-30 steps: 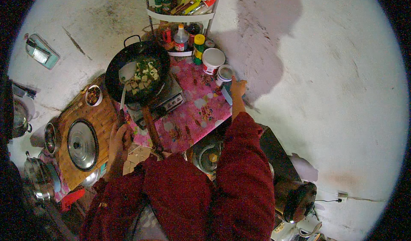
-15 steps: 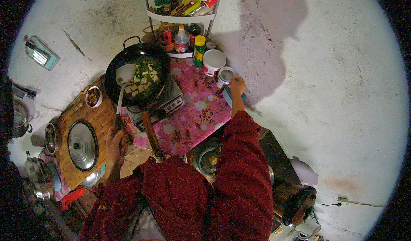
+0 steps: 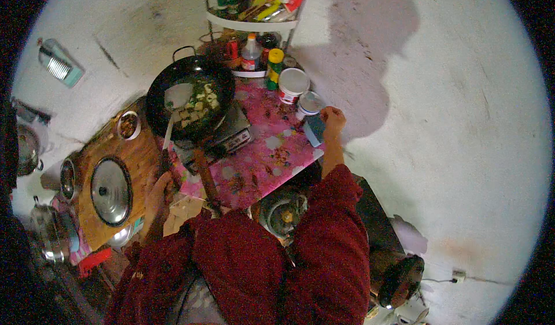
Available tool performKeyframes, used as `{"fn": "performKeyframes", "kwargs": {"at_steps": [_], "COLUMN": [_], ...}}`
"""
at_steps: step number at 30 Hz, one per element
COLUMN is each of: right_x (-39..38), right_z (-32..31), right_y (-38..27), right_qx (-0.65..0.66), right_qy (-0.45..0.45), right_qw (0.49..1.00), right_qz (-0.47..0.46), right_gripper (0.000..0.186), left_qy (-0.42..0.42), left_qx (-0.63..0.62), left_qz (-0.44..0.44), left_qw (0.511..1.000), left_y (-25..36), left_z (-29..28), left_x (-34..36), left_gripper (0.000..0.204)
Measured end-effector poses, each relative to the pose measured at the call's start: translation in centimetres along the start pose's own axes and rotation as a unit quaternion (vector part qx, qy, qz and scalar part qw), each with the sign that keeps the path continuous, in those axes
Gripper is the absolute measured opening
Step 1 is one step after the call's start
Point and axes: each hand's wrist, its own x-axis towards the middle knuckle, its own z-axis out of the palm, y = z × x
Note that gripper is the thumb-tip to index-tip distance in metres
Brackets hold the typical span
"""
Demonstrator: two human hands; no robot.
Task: The person washes a knife at a sink, then moves to a stove to stir-fry tofu in a wok. They add salt and soy sauce, chop an onion on a cutting board, and add the onion to the wok while continuing to stir.
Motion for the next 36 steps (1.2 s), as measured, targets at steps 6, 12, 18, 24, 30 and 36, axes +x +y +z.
{"fn": "performKeyframes", "kwargs": {"at_steps": [6, 12, 18, 24, 30, 36], "right_x": [-7.0, -14.1, -15.9, -7.3, 0.1, 4.3], "right_z": [8.0, 17.5, 20.6, 13.8, 5.3, 0.2], "right_y": [-5.8, -7.3, -6.5, -5.7, -3.2, 1.6], "right_qx": [-0.018, -0.234, -0.266, -0.13, -0.367, -0.496], "right_qy": [-0.157, -0.297, -0.343, -0.187, 0.029, 0.011], "right_qw": [0.987, 0.873, 0.808, 0.959, 0.902, 0.85], "right_qz": [-0.013, -0.308, -0.397, -0.171, -0.224, -0.177], "right_gripper": [0.015, 0.011, 0.009, 0.011, 0.019, 0.033], "left_qy": [-0.01, -0.023, -0.013, -0.001, -0.018, -0.056], "left_qx": [-0.017, -0.021, -0.026, 0.017, -0.001, -0.014], "left_qz": [-0.007, 0.004, -0.011, -0.014, -0.009, -0.063], "left_qw": [1.0, 1.0, 1.0, 1.0, 1.0, 0.996], "left_y": [0.5, 0.1, 0.5, 0.2, 0.2, 0.6], "left_z": [-0.5, -1.3, -1.6, -1.4, -0.9, 0.3], "left_x": [0.3, 0.5, 0.0, 0.7, 0.5, 1.3], "left_gripper": [0.014, 0.015, 0.015, 0.013, 0.012, 0.016]}}
